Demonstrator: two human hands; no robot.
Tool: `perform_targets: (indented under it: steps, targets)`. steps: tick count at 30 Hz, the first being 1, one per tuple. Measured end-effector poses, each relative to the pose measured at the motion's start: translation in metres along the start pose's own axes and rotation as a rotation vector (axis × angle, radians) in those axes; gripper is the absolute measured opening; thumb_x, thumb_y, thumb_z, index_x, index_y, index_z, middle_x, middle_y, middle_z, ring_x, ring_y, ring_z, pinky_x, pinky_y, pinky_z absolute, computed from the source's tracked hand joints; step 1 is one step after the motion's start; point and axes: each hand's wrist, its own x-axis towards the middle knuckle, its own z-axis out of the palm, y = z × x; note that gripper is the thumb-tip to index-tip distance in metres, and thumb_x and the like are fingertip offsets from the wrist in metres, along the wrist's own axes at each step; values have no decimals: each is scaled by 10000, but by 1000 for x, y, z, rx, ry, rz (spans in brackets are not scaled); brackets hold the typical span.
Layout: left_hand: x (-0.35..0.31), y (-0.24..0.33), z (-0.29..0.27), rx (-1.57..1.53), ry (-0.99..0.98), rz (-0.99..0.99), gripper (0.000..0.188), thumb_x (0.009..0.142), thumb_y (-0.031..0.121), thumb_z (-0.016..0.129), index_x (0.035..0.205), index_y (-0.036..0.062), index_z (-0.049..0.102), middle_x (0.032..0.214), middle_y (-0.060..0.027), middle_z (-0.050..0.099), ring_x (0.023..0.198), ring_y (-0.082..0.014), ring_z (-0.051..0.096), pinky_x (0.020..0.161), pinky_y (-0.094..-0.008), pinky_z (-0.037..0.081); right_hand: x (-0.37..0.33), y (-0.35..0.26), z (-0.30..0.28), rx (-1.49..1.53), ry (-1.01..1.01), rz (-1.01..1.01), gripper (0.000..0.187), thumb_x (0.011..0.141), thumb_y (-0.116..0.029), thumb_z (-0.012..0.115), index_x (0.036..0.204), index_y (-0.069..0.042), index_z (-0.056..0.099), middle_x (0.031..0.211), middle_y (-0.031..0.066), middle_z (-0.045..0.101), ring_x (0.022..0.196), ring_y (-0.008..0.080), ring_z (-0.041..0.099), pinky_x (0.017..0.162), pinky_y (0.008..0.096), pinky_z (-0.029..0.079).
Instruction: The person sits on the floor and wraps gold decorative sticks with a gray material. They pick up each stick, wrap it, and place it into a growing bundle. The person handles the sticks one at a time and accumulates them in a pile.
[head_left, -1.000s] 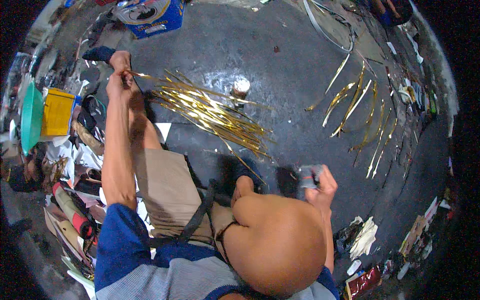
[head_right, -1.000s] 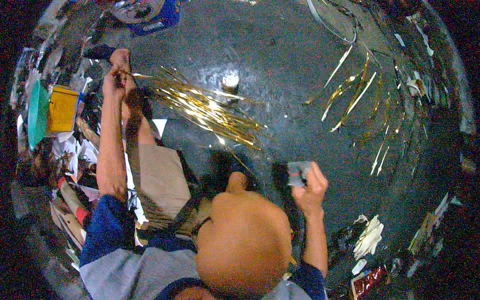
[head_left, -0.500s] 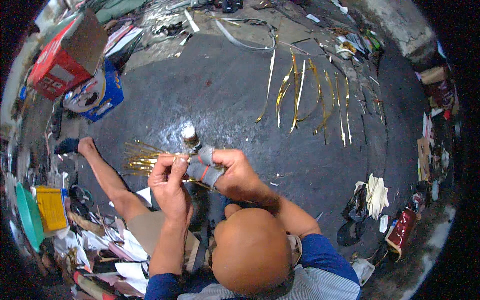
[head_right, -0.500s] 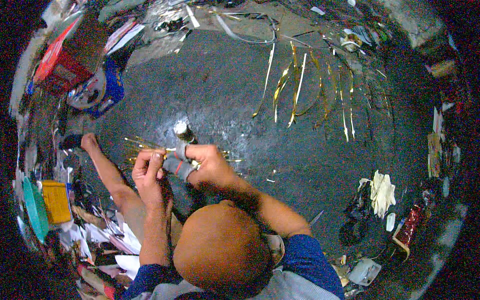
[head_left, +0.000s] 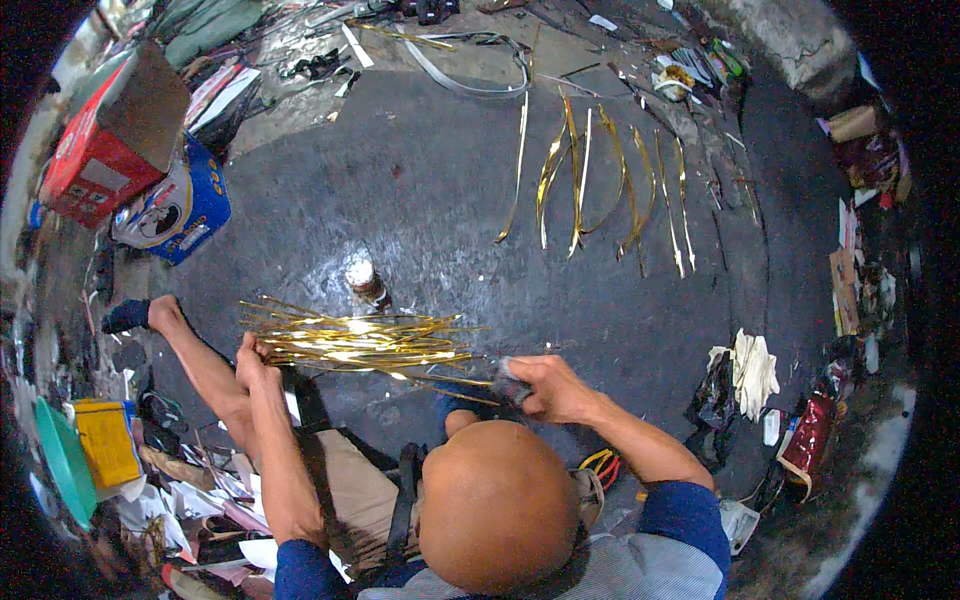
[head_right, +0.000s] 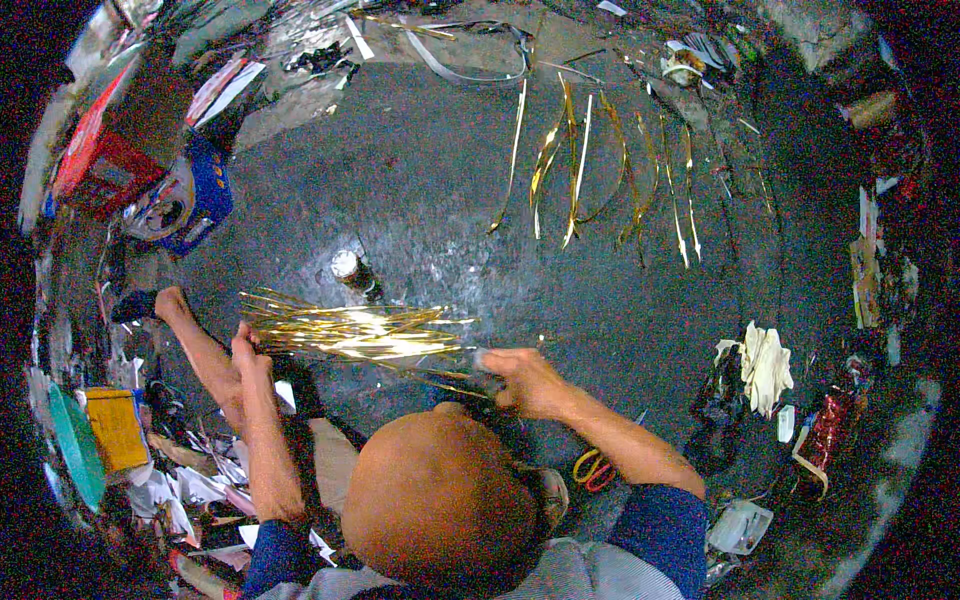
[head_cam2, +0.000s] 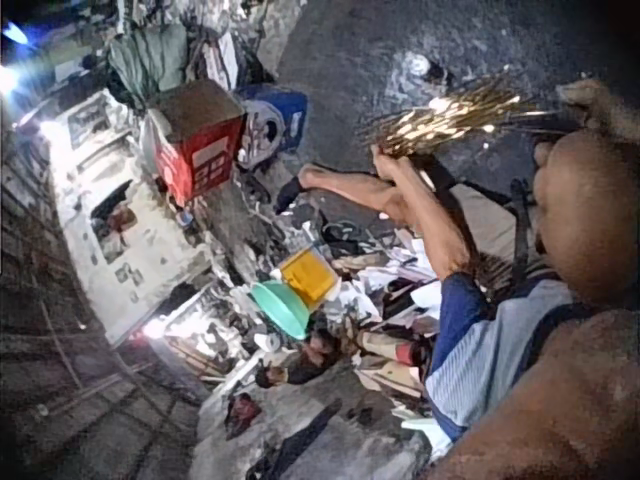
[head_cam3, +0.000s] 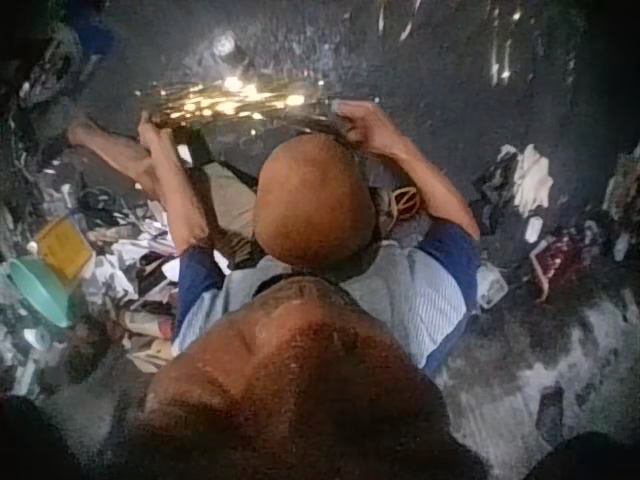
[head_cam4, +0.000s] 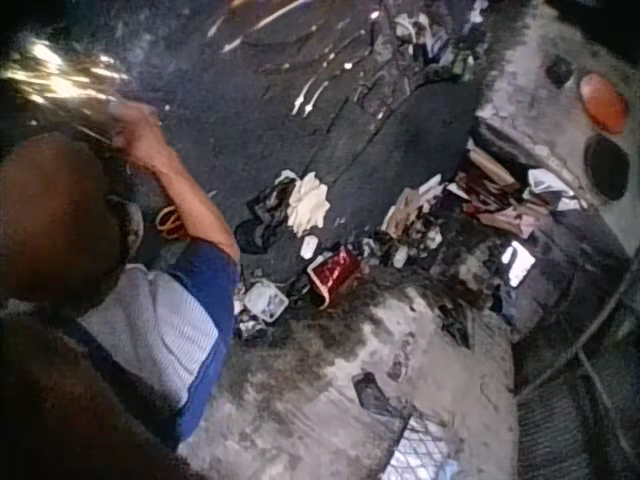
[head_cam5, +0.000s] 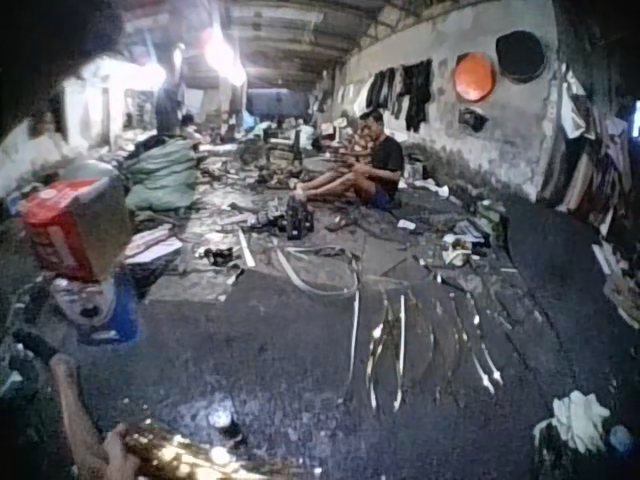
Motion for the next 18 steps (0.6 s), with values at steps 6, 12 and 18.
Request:
perform_targets:
  steps: [6,12,18]
  targets:
    - [13,-30,-32,1108,405,420,494,811,287,787,1115,-64,619,897,-138,670,805,-283,627,749,-375,489,-1,86,-23,-245,109,336,255,901,-227,638,1055,-24,634,924,219,652,848,453,624,769,456,509]
    - [-84,-65,20,1043,-80,916,473,812,68,748,1261,8,614,923,-76,587,798,-205,533,757,-336,474,138,173,2,477,402,750,488,920,-287,639,1340,-71,514,1018,107,659,829,199,642,630,312,544]
    - [-175,-81,80,992,-613,783,181,812,19,701,993,25,705,844,-52,603,733,-134,553,682,-274,469,214,230,14,357,572,901,495,852,-477,693,906,15,723,897,121,691,810,219,650,654,371,493]
